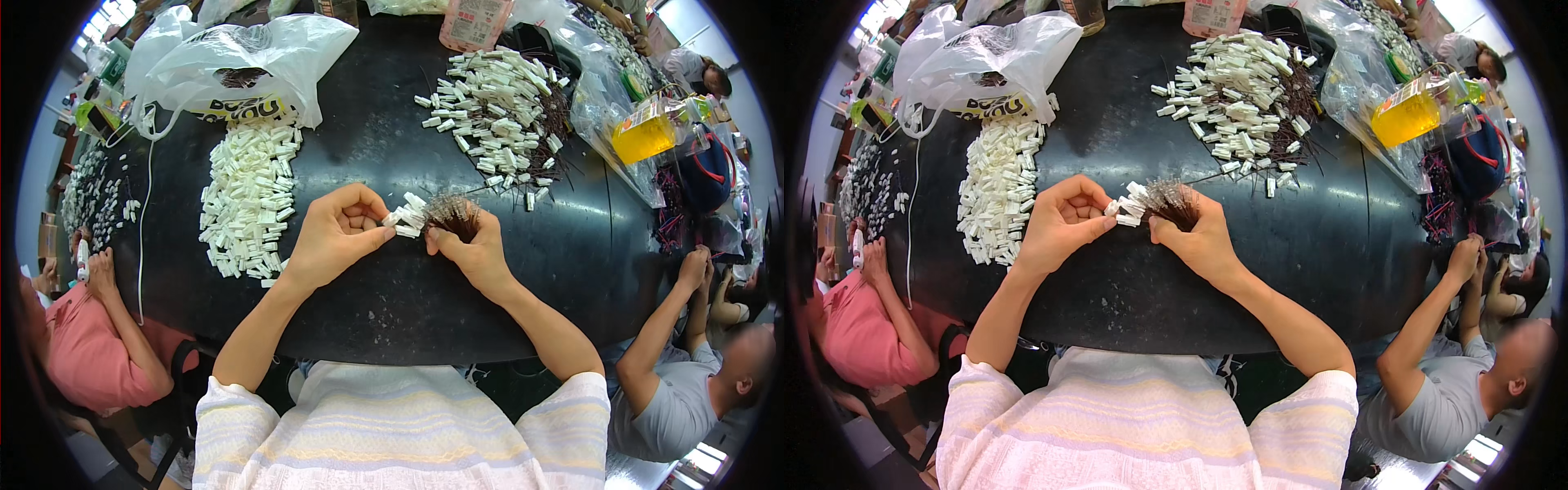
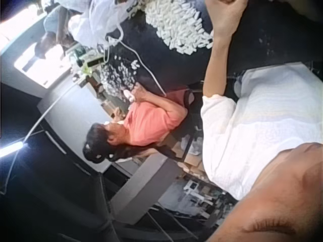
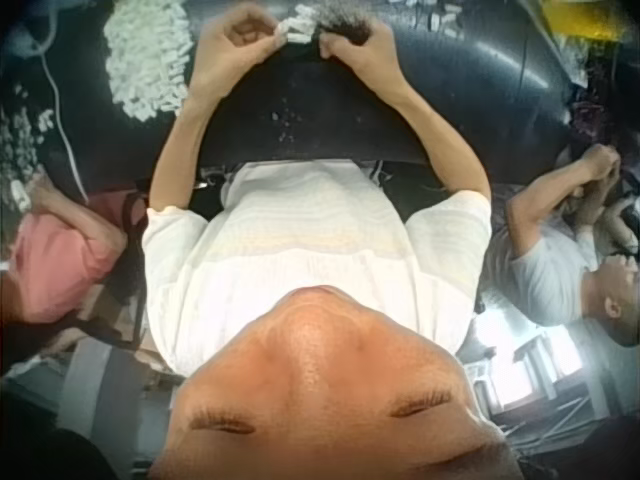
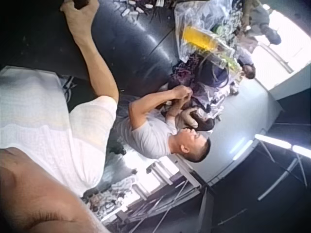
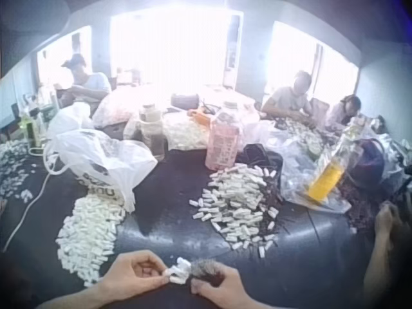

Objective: The person assembles small plastic components onto wire strands by hand at a circular factory table.

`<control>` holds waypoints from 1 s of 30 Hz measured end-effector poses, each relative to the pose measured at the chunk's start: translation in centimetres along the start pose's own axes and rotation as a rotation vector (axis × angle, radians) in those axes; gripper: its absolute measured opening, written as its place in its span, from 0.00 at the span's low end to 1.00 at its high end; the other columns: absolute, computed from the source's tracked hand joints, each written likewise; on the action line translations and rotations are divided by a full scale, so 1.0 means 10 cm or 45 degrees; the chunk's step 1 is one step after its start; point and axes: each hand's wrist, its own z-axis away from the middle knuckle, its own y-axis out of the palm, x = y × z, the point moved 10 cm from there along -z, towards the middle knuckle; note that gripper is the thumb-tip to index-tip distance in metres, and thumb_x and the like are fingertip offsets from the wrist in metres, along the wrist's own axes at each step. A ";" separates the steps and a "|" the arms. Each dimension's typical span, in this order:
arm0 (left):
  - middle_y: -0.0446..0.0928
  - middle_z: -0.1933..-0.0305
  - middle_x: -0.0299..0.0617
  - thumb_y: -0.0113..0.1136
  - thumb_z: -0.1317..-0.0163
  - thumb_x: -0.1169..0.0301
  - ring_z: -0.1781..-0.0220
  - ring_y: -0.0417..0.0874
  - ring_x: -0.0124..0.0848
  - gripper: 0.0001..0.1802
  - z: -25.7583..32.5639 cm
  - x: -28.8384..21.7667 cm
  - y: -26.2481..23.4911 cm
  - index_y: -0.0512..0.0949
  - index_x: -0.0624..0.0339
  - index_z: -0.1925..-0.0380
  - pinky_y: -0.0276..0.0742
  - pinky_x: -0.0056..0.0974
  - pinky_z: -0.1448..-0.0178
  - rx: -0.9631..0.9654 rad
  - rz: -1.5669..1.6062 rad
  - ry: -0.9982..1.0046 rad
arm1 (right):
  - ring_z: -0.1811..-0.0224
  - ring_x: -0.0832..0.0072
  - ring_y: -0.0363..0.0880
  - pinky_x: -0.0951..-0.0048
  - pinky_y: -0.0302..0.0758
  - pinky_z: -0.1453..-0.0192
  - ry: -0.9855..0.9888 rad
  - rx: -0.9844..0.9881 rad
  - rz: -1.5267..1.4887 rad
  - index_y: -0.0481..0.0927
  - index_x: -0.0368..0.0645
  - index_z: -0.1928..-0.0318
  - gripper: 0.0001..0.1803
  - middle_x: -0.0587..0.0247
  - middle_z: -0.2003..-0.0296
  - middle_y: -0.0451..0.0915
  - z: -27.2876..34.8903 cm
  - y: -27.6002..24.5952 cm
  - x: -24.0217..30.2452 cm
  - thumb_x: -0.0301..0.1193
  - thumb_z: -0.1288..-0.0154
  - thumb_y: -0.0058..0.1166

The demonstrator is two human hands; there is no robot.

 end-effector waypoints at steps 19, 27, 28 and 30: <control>0.73 0.73 0.34 0.58 0.46 0.78 0.77 0.66 0.16 0.09 0.00 0.03 -0.05 0.74 0.66 0.64 0.57 0.20 0.78 -0.003 0.143 -0.017 | 0.66 0.87 0.71 0.83 0.69 0.60 -0.013 0.016 0.050 0.74 0.34 0.61 0.11 0.69 0.68 0.77 0.00 0.04 -0.01 0.17 0.48 0.51; 0.76 0.69 0.43 0.53 0.42 0.77 0.78 0.66 0.17 0.10 0.01 0.10 -0.12 0.73 0.68 0.59 0.56 0.20 0.80 0.012 0.252 -0.019 | 0.64 0.86 0.72 0.83 0.70 0.58 -0.009 -0.001 0.072 0.74 0.33 0.59 0.12 0.68 0.67 0.77 -0.02 0.06 -0.06 0.18 0.47 0.52; 0.76 0.69 0.43 0.53 0.42 0.77 0.78 0.66 0.17 0.10 0.00 0.09 -0.11 0.73 0.68 0.59 0.56 0.20 0.80 0.014 0.249 -0.021 | 0.63 0.86 0.72 0.83 0.70 0.58 -0.011 -0.007 0.050 0.74 0.34 0.59 0.12 0.68 0.66 0.77 -0.01 0.04 -0.06 0.18 0.47 0.52; 0.77 0.68 0.45 0.51 0.39 0.75 0.79 0.69 0.18 0.11 0.01 0.15 -0.14 0.73 0.69 0.58 0.58 0.20 0.81 -0.040 0.349 -0.101 | 0.63 0.86 0.73 0.82 0.70 0.57 -0.013 -0.014 0.029 0.74 0.34 0.59 0.13 0.68 0.66 0.78 -0.01 0.03 -0.06 0.18 0.47 0.53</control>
